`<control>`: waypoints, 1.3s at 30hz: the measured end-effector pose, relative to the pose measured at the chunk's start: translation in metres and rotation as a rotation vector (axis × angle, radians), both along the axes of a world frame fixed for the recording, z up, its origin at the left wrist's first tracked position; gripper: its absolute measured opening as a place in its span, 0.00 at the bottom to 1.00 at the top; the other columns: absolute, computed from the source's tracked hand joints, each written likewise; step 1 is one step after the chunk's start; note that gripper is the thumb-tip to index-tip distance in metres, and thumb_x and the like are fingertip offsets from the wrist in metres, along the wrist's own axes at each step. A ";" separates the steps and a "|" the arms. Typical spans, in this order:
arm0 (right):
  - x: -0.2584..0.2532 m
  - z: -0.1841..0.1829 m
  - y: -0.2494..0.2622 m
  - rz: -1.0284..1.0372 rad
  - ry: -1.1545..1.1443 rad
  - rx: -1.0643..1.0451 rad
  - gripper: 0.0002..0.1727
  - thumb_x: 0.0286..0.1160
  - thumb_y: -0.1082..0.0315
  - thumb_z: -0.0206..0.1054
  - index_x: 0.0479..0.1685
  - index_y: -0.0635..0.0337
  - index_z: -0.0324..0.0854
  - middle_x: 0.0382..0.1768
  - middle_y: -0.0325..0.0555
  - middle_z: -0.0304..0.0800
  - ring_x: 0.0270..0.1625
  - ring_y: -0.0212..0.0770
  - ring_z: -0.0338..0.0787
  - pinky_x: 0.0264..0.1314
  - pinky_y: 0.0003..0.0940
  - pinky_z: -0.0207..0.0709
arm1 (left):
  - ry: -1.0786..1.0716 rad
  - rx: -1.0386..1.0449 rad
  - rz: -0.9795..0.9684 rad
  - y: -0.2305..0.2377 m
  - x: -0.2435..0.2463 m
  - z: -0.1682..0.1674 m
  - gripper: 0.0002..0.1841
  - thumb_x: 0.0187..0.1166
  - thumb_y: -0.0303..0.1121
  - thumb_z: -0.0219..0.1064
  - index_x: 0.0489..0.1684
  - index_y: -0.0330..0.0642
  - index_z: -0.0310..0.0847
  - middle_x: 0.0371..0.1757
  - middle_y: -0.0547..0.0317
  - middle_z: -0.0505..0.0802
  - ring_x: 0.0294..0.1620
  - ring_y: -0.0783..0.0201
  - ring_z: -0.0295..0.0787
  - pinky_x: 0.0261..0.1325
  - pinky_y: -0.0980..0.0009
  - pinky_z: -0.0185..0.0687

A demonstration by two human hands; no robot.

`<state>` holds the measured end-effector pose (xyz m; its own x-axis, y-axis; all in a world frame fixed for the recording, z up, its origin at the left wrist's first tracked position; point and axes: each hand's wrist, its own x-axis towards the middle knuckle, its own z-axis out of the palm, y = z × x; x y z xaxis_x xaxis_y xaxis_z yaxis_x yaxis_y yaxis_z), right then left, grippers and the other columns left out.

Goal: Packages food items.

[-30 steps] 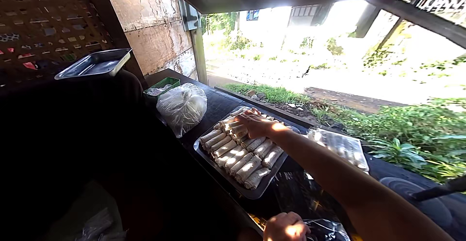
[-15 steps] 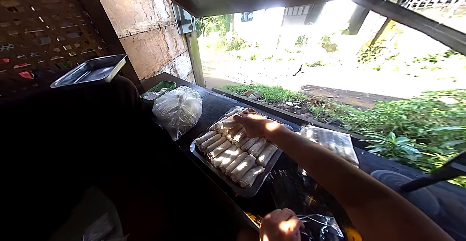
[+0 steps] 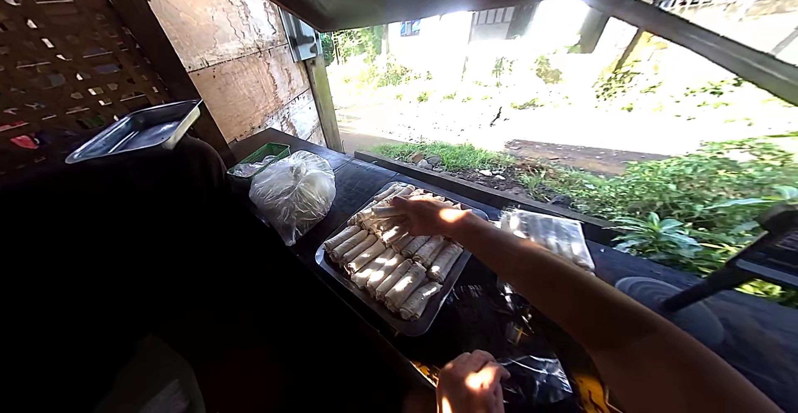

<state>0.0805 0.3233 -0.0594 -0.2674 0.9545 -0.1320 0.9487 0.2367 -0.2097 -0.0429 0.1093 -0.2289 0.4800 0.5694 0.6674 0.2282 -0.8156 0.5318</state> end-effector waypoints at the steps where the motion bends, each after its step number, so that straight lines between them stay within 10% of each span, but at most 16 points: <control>1: -0.002 0.002 -0.003 -0.029 0.000 -0.016 0.32 0.66 0.72 0.75 0.73 0.58 0.73 0.58 0.62 0.87 0.65 0.64 0.86 0.66 0.64 0.75 | -0.004 0.009 0.006 0.000 0.000 -0.001 0.09 0.62 0.20 0.66 0.27 0.40 0.94 0.39 0.54 0.97 0.37 0.62 0.96 0.41 0.72 0.91; 17: 0.018 0.005 -0.115 -0.170 0.460 0.015 0.38 0.60 0.76 0.78 0.77 0.70 0.69 0.65 0.66 0.84 0.68 0.60 0.86 0.70 0.60 0.75 | 0.068 0.053 0.059 -0.003 0.004 -0.003 0.12 0.60 0.22 0.65 0.28 0.44 0.97 0.39 0.56 0.98 0.39 0.62 0.97 0.42 0.69 0.92; 20: 0.033 -0.007 -0.193 -0.277 0.830 -0.064 0.32 0.57 0.79 0.80 0.66 0.71 0.72 0.46 0.58 0.87 0.42 0.45 0.90 0.47 0.42 0.85 | 0.075 0.053 0.050 -0.002 0.004 -0.003 0.13 0.61 0.22 0.64 0.31 0.43 0.97 0.42 0.54 0.98 0.41 0.61 0.98 0.43 0.67 0.92; 24: 0.044 -0.024 -0.294 -0.495 1.100 -0.325 0.27 0.57 0.76 0.75 0.61 0.63 0.73 0.35 0.45 0.88 0.31 0.35 0.89 0.35 0.33 0.84 | 0.082 0.122 0.095 -0.007 0.006 0.004 0.08 0.59 0.24 0.66 0.25 0.38 0.94 0.38 0.52 0.98 0.33 0.56 0.97 0.33 0.61 0.91; 28: 0.048 -0.053 -0.346 -0.627 1.126 -0.490 0.30 0.56 0.80 0.76 0.64 0.64 0.71 0.40 0.48 0.87 0.34 0.39 0.89 0.38 0.35 0.83 | 0.216 -0.160 0.006 -0.019 0.006 0.017 0.14 0.67 0.17 0.66 0.45 0.36 0.96 0.57 0.46 0.96 0.51 0.48 0.97 0.49 0.47 0.92; 39: 0.051 -0.073 -0.363 -0.747 1.311 -0.646 0.23 0.67 0.79 0.71 0.60 0.57 0.68 0.32 0.42 0.86 0.29 0.33 0.87 0.32 0.28 0.81 | 0.455 -0.239 0.004 -0.047 0.005 0.057 0.21 0.74 0.17 0.63 0.65 0.36 0.89 0.69 0.42 0.90 0.64 0.43 0.92 0.63 0.47 0.87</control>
